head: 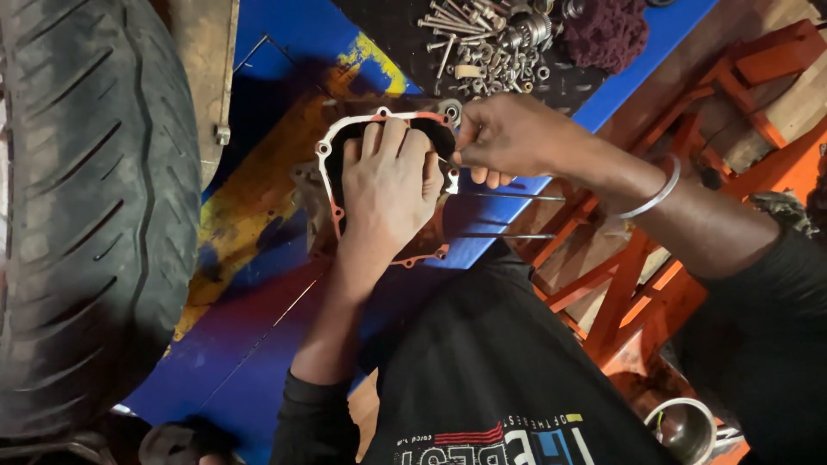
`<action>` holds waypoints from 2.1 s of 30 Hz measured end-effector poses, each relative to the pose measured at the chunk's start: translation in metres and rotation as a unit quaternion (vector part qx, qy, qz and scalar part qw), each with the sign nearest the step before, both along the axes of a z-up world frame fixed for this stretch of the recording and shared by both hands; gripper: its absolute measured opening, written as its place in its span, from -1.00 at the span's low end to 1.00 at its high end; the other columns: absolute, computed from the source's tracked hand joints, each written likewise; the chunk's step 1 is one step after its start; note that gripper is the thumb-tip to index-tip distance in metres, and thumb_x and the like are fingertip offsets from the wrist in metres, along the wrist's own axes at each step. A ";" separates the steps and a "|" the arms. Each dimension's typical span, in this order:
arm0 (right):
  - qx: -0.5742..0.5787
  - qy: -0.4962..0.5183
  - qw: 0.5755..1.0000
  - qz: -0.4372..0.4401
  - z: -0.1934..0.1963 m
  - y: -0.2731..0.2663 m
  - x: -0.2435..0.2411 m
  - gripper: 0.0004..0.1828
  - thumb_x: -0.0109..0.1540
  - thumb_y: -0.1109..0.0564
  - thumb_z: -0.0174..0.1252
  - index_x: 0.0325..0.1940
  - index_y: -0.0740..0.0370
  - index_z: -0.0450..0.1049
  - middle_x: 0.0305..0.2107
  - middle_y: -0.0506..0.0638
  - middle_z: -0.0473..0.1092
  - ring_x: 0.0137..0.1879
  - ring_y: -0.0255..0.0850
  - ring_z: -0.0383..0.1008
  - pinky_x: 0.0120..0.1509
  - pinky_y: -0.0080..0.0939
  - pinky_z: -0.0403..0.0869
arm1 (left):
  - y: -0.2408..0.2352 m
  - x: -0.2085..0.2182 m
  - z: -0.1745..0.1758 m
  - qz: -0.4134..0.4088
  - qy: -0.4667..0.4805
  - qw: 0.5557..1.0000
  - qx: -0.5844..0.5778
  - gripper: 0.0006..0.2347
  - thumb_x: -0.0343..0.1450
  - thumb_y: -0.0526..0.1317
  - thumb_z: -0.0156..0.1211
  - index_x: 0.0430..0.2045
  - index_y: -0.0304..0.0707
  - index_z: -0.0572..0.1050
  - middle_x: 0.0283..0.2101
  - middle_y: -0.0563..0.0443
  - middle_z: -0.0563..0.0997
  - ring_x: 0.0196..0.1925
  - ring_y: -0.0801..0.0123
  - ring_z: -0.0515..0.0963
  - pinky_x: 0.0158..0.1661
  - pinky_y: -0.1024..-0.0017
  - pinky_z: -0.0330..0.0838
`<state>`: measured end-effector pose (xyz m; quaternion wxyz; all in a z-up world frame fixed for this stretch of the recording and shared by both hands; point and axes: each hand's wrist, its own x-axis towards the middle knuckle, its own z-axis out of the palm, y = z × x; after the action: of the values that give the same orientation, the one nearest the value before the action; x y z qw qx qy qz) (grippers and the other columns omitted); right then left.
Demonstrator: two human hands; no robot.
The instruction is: The person places a gasket onto a metallic engine casing on a blue workbench. They then use a thin metal rod to press and adjust the gasket into place around the central opening of the casing.
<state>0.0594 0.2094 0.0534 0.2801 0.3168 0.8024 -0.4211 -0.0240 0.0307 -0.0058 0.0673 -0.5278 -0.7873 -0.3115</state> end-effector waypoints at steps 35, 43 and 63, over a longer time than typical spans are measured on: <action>0.088 0.196 0.975 -0.062 0.006 -0.009 0.043 -0.75 0.41 0.08 0.08 0.12 0.08 0.57 -0.41 -0.08 0.57 -0.40 -0.38 0.57 -0.33 -0.40 0.61 | -0.009 -0.019 0.043 -0.058 -0.211 0.955 0.199 -0.89 0.39 -0.42 0.28 -0.30 -0.36 0.46 -0.24 -0.18 0.50 -0.20 0.02 0.54 -0.15 0.22 0.44; 0.078 0.249 0.964 -0.056 -0.021 -0.016 0.064 -0.82 0.35 0.10 0.11 -0.01 0.19 0.48 -0.34 -0.08 0.57 -0.29 -0.43 0.61 -0.31 -0.33 0.56 | -0.009 -0.098 0.006 0.175 -0.027 0.978 0.114 -0.94 0.50 -0.38 0.27 -0.28 -0.35 0.49 -0.25 -0.17 0.56 -0.33 0.15 0.65 -0.31 0.32 0.57; 0.386 0.342 0.783 0.347 0.022 0.000 0.000 -0.86 0.36 0.09 0.14 -0.09 0.16 0.54 -0.56 -0.02 0.46 -0.48 -0.15 0.47 -0.51 -0.19 0.39 | -0.012 0.126 -0.010 -0.178 -0.236 0.955 -0.001 -0.74 0.32 -0.15 0.26 -0.26 -0.31 0.42 -0.30 -0.15 0.53 -0.28 -0.01 0.58 -0.34 0.10 0.45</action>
<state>0.0598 0.2096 0.0753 -0.0308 -0.0662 0.9969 -0.0307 0.1022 0.0186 -0.0155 -0.1773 -0.5705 -0.6746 -0.4336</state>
